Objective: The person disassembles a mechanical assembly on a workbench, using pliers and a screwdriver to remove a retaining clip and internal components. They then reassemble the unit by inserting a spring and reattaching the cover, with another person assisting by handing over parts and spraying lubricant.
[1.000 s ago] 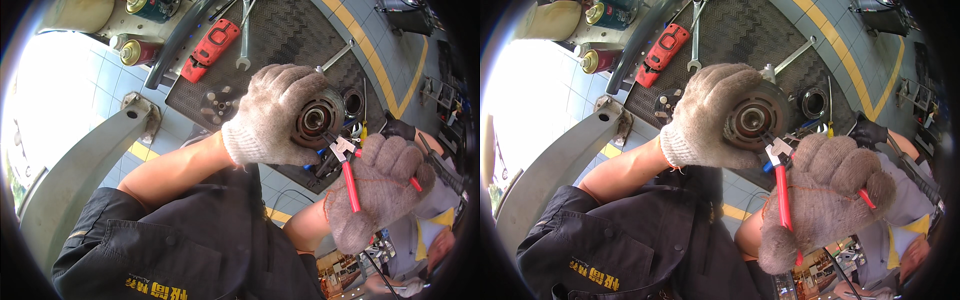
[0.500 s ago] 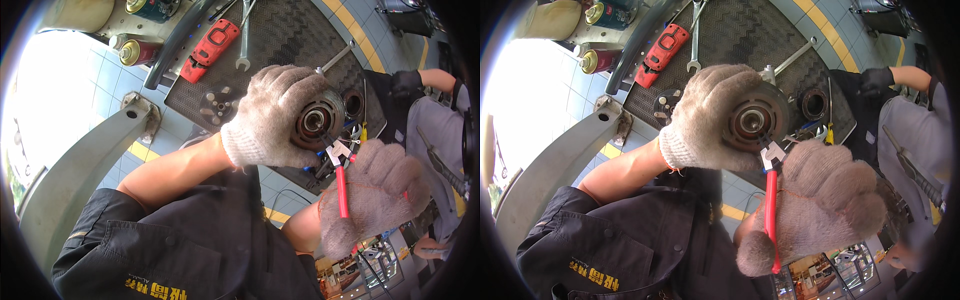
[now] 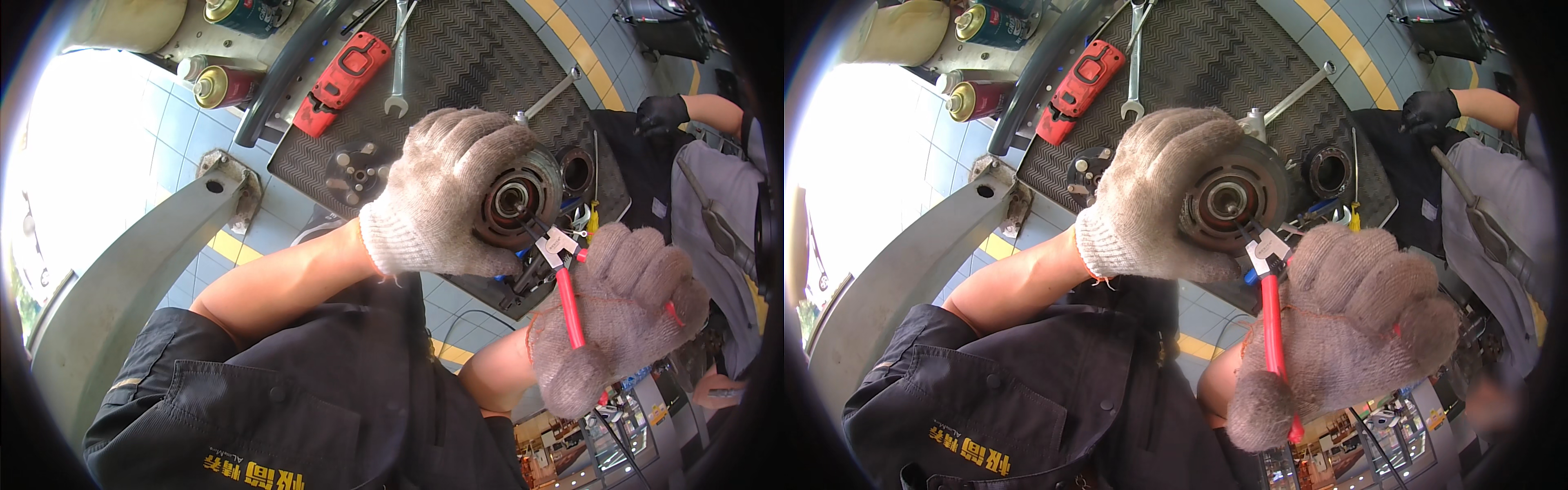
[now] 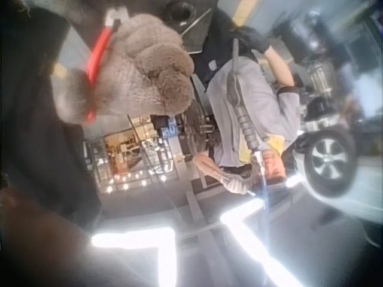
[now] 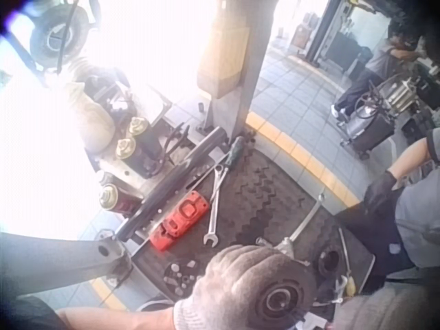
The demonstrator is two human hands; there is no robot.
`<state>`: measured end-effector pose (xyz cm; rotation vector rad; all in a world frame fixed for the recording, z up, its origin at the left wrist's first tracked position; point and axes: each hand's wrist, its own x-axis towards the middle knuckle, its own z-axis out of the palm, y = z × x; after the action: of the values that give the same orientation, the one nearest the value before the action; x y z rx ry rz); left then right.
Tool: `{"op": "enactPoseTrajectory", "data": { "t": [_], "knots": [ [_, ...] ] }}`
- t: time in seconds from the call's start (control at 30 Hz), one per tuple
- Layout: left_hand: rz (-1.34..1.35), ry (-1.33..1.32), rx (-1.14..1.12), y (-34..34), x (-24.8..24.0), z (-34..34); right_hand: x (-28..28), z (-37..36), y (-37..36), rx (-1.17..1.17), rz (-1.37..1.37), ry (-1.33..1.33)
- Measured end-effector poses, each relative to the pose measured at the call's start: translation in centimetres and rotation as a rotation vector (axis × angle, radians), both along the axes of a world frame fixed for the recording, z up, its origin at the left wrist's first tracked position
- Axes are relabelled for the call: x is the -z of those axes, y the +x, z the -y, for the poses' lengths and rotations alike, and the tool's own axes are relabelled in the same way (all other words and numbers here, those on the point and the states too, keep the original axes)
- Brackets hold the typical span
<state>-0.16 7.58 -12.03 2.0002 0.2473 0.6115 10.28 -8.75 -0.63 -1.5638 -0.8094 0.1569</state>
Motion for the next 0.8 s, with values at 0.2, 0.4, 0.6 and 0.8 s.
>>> {"op": "enactPoseTrajectory", "data": {
  "t": [0.2,0.4,0.6,0.8],
  "knots": [
    [0.040,-0.007,-0.009,0.1,0.2,0.0,-0.2,-0.9,-0.2,-0.092,-0.215,0.185],
    [0.079,-0.007,-0.013,0.3,0.1,0.0,0.5,-1.3,-1.4,-0.060,-0.490,0.491],
    [0.040,-0.021,0.011,0.2,0.2,-0.1,-0.9,0.5,1.0,-0.150,-0.482,0.485],
    [0.019,0.070,0.022,0.1,-0.6,-0.6,-3.3,6.8,2.2,0.070,-0.460,0.412]
  ]
}}
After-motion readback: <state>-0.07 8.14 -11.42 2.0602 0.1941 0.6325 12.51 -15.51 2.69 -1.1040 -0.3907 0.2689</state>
